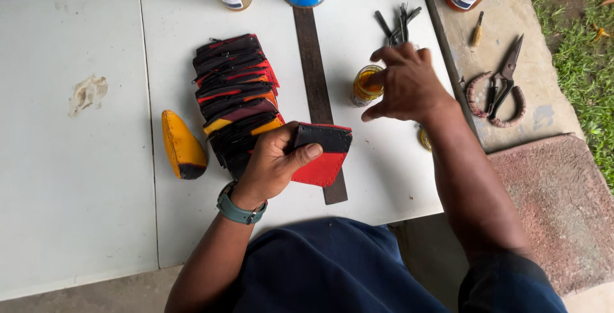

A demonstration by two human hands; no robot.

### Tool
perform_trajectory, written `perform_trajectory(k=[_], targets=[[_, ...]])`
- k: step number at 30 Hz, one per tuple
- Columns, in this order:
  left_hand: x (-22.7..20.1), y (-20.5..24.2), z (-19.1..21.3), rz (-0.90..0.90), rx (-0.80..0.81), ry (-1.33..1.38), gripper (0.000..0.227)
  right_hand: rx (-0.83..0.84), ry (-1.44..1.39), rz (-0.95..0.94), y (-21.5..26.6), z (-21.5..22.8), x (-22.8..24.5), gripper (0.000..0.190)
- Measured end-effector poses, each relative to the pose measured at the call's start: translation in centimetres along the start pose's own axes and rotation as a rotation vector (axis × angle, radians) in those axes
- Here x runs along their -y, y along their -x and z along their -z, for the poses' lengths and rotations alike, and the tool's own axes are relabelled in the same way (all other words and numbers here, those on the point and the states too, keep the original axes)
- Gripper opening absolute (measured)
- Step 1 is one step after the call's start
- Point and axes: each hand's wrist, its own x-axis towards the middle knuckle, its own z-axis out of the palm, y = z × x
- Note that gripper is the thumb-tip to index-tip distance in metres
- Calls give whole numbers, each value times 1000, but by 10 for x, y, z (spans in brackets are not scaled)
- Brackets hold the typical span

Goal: The person applies a liquid substance to the edges of leather pieces using a small wooden tool and then smooths the surface with their fingers.

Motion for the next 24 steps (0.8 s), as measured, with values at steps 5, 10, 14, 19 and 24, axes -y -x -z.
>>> perform_trajectory(k=[5, 10, 14, 19, 24], targets=[[-8, -1, -1, -54, 64, 55, 29, -71, -123, 43, 9, 11, -9, 65], [4, -7, -1, 24, 100, -3, 24, -251, -132, 49, 40, 5, -29, 60], [-4, -22, -2, 28, 208, 80, 28, -262, -203, 83, 45, -3, -36, 49], [-16, -38, 4, 46, 328, -45, 24, -343, -1216, 684, 87, -4, -32, 49], [-32, -47, 3, 5, 466, -123, 23, -300, -1177, 780, 93, -2, 2, 59]])
